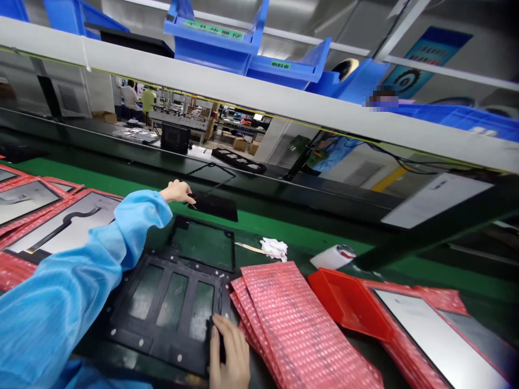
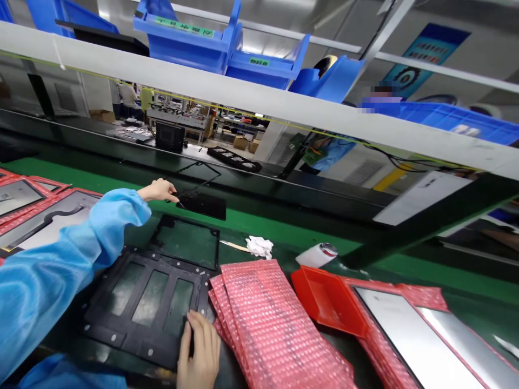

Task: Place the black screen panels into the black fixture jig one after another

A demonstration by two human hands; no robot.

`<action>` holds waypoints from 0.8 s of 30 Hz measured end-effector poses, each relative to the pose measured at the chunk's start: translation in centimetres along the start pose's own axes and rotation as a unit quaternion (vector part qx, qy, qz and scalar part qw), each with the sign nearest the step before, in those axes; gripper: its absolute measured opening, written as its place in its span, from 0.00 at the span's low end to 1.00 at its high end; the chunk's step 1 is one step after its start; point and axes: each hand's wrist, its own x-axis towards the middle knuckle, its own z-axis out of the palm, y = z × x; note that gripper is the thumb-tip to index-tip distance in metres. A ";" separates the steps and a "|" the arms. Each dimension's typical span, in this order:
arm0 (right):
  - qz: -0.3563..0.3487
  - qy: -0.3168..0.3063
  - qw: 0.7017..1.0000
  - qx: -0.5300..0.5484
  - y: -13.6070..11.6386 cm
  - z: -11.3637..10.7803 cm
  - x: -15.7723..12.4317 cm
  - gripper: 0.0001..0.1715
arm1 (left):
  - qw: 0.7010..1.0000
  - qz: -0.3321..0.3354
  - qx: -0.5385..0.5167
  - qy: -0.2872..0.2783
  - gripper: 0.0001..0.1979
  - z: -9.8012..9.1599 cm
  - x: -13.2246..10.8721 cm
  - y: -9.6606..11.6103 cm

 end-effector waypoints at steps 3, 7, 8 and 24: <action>0.035 -0.040 0.998 0.046 -0.3 -1.4 0.2 0.11 | 0.996 0.081 0.018 0.027 0.24 0.0 -4.1 1.7; 0.056 -0.060 0.995 0.054 -2.2 -3.5 3.3 0.12 | 0.986 0.146 0.029 0.075 0.21 -0.7 -9.0 2.1; 0.051 -0.074 0.995 0.050 -3.1 -3.5 4.8 0.12 | 0.984 0.150 0.030 0.093 0.21 -1.0 -10.0 1.9; -0.122 -0.502 0.847 -0.124 -1.5 12.5 20.7 0.40 | 0.954 0.122 -0.006 0.274 0.20 -2.7 -24.5 -5.6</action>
